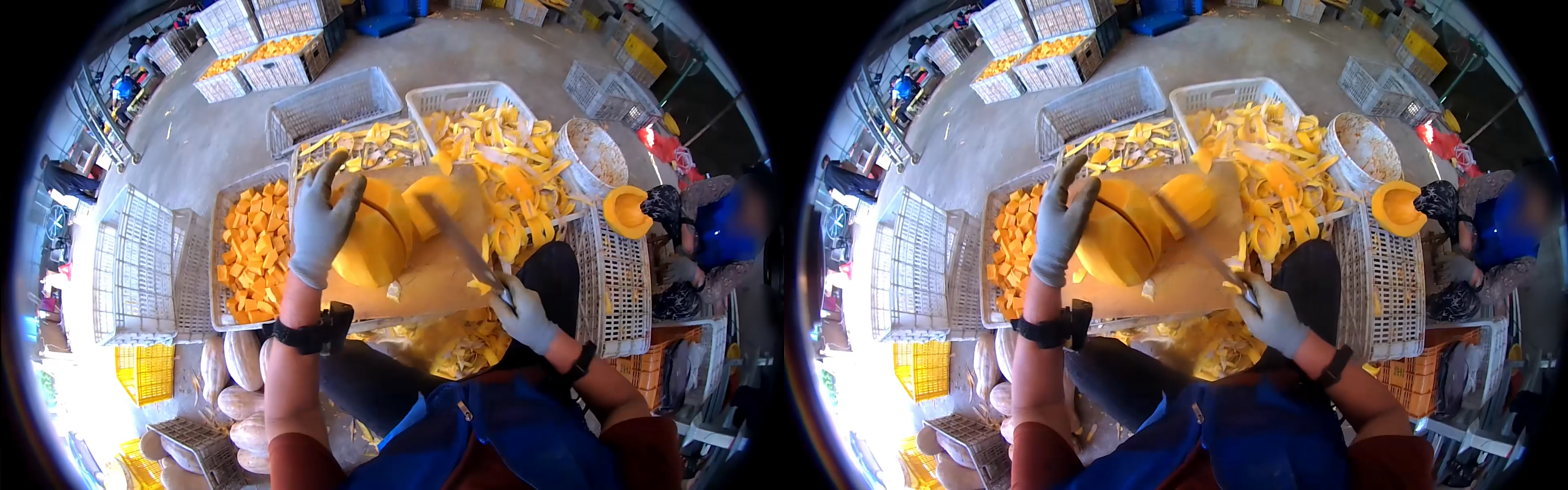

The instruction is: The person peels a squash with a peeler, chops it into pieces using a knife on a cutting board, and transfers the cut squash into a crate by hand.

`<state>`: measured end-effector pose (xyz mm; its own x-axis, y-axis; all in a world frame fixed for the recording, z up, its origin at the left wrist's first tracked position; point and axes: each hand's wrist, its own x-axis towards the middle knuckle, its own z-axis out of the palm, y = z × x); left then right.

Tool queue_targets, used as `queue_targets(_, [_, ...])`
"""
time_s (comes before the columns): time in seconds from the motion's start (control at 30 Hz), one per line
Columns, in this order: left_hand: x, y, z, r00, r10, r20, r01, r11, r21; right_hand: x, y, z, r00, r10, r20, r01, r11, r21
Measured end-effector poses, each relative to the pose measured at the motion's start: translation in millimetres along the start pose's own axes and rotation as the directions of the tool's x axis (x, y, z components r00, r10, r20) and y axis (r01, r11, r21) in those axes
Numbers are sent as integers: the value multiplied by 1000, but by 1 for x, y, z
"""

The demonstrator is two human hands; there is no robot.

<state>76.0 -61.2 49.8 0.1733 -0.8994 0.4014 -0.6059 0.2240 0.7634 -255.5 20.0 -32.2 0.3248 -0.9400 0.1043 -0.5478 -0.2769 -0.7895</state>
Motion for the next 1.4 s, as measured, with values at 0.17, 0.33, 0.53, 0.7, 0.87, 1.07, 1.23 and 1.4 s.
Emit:
queue_targets(0.17, [-19,-12,27,990,28,-138,-11,992,126,48,60,53,948,237,-213,-241,971,7])
queue_targets(0.33, [-25,-37,32,982,-114,-150,76,969,-235,96,101,73,972,231,34,-198,894,-401])
queue_targets(0.53, [-23,-40,42,956,-227,-187,156,930,-333,145,-25,37,980,-199,27,201,974,-105])
queue_targets(0.7, [-32,-45,41,955,-209,-210,107,905,-411,212,-75,93,796,-590,137,561,803,199])
queue_targets(0.87, [-73,-8,13,936,-318,-153,273,927,-258,212,-106,68,792,-464,397,530,845,-70])
queue_targets(1.07, [-135,-42,52,798,-552,-243,275,691,-668,220,-106,73,792,-415,447,505,858,-99])
queue_targets(1.23, [-54,-2,33,968,71,-242,-37,989,143,234,-121,64,738,-416,531,560,817,-138])
queue_targets(1.4, [-53,-2,38,987,54,-149,20,890,456,225,-105,56,793,-385,473,458,888,-44])
